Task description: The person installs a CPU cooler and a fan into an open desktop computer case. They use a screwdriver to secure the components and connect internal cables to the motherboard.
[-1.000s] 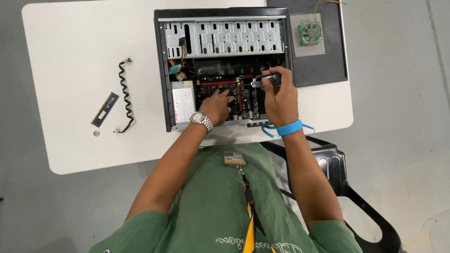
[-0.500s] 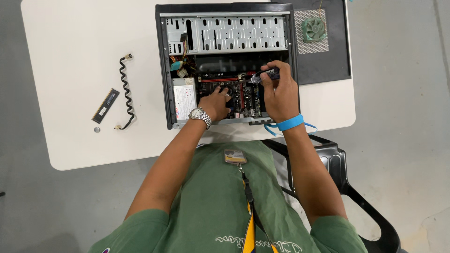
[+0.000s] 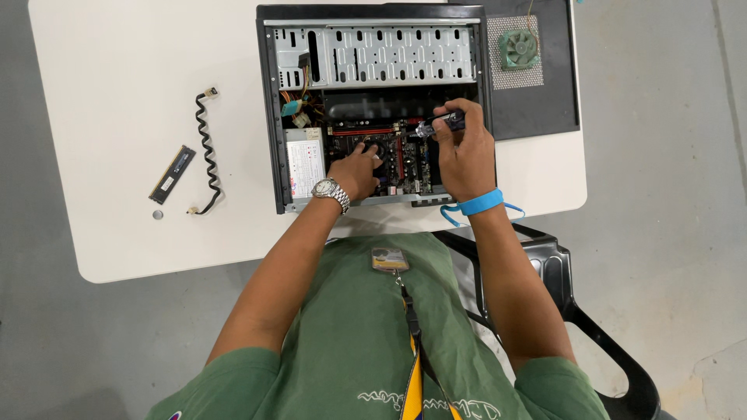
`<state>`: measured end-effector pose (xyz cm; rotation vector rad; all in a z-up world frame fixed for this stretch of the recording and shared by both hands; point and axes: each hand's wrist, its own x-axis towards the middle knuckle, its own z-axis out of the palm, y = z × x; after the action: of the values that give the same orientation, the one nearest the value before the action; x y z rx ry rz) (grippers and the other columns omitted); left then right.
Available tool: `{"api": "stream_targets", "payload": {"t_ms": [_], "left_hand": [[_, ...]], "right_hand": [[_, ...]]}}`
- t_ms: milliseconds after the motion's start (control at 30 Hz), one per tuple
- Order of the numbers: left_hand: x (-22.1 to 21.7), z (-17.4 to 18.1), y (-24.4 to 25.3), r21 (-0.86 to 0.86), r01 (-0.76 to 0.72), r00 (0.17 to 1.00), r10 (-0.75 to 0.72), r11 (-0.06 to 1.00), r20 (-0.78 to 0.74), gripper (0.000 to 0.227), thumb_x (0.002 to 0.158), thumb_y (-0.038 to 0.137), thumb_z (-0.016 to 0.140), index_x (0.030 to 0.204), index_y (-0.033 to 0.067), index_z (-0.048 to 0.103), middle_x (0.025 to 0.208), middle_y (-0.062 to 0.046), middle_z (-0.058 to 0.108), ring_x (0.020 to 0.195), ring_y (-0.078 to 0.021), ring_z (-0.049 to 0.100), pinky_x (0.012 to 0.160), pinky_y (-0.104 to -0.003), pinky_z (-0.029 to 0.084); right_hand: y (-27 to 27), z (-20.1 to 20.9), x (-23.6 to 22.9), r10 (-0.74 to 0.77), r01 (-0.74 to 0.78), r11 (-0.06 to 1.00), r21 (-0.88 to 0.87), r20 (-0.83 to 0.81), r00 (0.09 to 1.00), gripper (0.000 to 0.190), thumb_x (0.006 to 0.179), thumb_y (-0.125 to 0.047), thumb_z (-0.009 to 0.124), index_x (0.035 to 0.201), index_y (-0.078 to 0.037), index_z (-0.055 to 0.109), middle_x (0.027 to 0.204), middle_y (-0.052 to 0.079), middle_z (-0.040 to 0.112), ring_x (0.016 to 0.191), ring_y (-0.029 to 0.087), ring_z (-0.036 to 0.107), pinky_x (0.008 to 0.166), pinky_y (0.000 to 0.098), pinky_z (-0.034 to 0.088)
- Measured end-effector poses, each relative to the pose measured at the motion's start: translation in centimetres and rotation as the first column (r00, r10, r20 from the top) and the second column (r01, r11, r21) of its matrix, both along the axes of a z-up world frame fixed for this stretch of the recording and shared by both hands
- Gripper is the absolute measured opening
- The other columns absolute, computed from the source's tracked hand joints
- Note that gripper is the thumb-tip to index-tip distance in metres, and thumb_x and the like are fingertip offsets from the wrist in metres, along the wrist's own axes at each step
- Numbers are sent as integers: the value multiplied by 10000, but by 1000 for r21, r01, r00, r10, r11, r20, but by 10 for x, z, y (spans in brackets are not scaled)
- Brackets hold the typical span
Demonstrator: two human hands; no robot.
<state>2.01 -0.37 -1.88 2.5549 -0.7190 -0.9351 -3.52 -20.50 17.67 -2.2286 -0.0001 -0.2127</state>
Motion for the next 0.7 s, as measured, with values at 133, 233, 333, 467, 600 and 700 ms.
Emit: {"api": "stream_targets", "payload": {"t_ms": [133, 233, 333, 467, 600, 700], "left_hand": [[0, 3, 0, 1, -2, 1000, 2, 1000, -6, 541, 1047, 371, 738, 1549, 171, 715, 1847, -6, 421, 1722, -343, 332, 1158, -670, 558], [0, 7, 0, 3, -4, 1000, 4, 1000, -10, 532, 1044, 348, 740, 1543, 163, 720, 1845, -5, 424, 1721, -344, 334, 1148, -674, 562], [0, 6, 1, -7, -16, 1000, 16, 1000, -16, 515, 1043, 319, 739, 1529, 149, 729, 1844, -20, 426, 1718, -353, 338, 1160, -673, 554], [-1, 9, 1, -9, 5, 1000, -6, 1000, -18, 545, 1054, 306, 724, 1567, 125, 698, 1856, -24, 402, 1734, -359, 292, 1187, -662, 535], [-2, 24, 2, -12, 18, 1000, -18, 1000, -5, 529, 1065, 282, 716, 1569, 121, 694, 1849, -36, 415, 1731, -366, 301, 1199, -644, 530], [-2, 17, 2, -16, 7, 1000, -7, 1000, -7, 529, 1070, 275, 710, 1574, 115, 691, 1849, -33, 415, 1732, -358, 297, 1204, -648, 529]], "right_hand": [[-1, -1, 1, -12, 12, 1000, 8, -1, 1000, 213, 1264, -192, 479, 1418, -45, 474, 1324, 239, 708, 1044, 434, 797, 867, 648, 724], [-1, 0, 0, -28, 28, 1000, 7, -10, 1000, 205, 1259, -179, 491, 1419, -50, 479, 1323, 221, 716, 1037, 413, 802, 867, 623, 726], [0, 0, 1, -32, 32, 999, 9, -12, 999, 210, 1260, -180, 490, 1421, -47, 477, 1321, 226, 720, 1030, 407, 805, 852, 615, 727], [0, -2, 1, -24, 24, 1000, 8, -1, 1000, 221, 1263, -198, 482, 1426, -48, 472, 1312, 217, 720, 1019, 405, 805, 846, 619, 723], [-2, -4, 3, -23, 23, 1000, 12, -13, 1000, 211, 1261, -184, 482, 1432, -61, 468, 1319, 213, 710, 1032, 411, 800, 860, 627, 720], [1, -2, 1, -29, 29, 999, 13, -3, 1000, 215, 1263, -188, 491, 1429, -53, 470, 1320, 236, 709, 1030, 451, 798, 864, 654, 713]]}}
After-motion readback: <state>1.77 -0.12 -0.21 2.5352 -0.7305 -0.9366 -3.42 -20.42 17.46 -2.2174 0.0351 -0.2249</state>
